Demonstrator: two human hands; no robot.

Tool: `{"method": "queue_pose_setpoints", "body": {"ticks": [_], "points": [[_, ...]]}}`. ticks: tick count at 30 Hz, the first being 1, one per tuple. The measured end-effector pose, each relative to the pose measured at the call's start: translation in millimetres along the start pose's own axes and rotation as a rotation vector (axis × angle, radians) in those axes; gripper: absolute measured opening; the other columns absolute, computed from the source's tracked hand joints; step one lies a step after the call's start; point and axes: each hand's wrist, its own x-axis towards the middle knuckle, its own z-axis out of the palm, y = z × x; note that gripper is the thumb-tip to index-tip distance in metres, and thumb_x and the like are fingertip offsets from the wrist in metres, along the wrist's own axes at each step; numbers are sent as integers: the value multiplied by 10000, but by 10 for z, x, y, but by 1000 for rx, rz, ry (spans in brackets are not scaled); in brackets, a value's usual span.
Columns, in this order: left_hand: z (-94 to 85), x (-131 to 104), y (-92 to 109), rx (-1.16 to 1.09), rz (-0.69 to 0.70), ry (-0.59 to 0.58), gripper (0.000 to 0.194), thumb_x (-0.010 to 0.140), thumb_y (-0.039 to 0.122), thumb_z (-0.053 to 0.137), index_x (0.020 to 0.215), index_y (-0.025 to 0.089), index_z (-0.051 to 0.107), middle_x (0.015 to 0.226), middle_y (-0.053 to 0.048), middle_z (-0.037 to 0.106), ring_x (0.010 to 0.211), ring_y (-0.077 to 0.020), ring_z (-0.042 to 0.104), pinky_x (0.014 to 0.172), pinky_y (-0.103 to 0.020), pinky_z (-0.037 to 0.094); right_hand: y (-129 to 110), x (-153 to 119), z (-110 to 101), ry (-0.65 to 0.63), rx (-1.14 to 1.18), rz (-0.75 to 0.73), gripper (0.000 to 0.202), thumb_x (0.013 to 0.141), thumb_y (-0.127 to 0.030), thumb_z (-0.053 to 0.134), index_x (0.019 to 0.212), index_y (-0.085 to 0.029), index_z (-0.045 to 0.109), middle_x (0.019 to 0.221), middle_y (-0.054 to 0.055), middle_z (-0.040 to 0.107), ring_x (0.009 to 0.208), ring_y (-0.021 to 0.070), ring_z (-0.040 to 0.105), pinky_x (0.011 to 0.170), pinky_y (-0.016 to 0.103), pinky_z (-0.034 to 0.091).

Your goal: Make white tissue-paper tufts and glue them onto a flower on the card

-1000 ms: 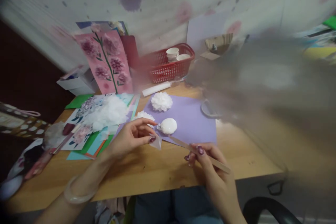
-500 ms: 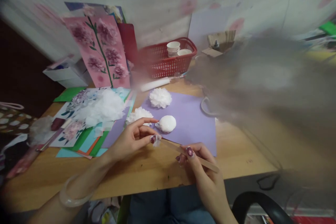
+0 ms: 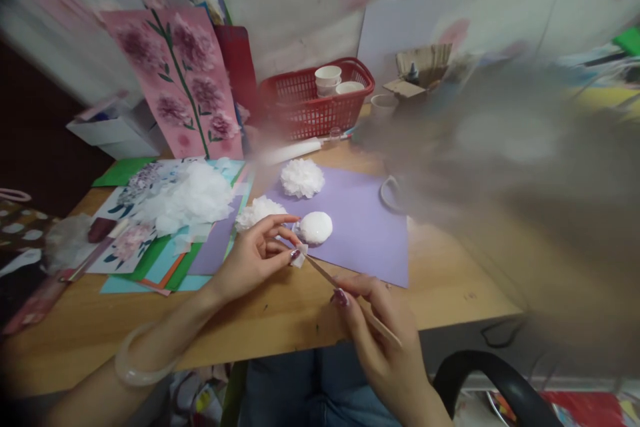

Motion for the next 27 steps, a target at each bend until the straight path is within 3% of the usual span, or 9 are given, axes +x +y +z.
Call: {"method": "queue_pose_setpoints", "body": {"ticks": [8,13,22,27], "points": [[-2,52,-7,199,111,74,454,745,106,607,1182,220,555,867,-10,715,704,-121,681,654,-226,553,-51,85,75,-95,-139,-199,166,899,-121,520,1017,-214,590,837,57,692,709,177,671,590,265,516],[8,93,-14,244,72,98,477,727,101,610,1188,207,546,867,-20,731,622,-115,681,605,-214,541,-50,101,75,-121,-157,-233,183,906,-125,501,1023,-214,611,816,62,679,674,169,656,579,265,516],[71,125,-16,348,101,133,419,736,97,641,1131,220,578,818,10,742,678,-119,676,630,-209,538,17,122,169,-144,-266,-242,165,937,-145,470,1012,-177,613,784,81,656,676,176,639,595,283,527],[62,83,-38,462,187,153,383,731,97,650,1090,211,580,853,-2,680,564,-80,555,536,-187,482,19,135,186,-162,-310,-268,154,944,-141,462,1015,-156,598,798,93,661,686,186,639,598,295,525]]}}
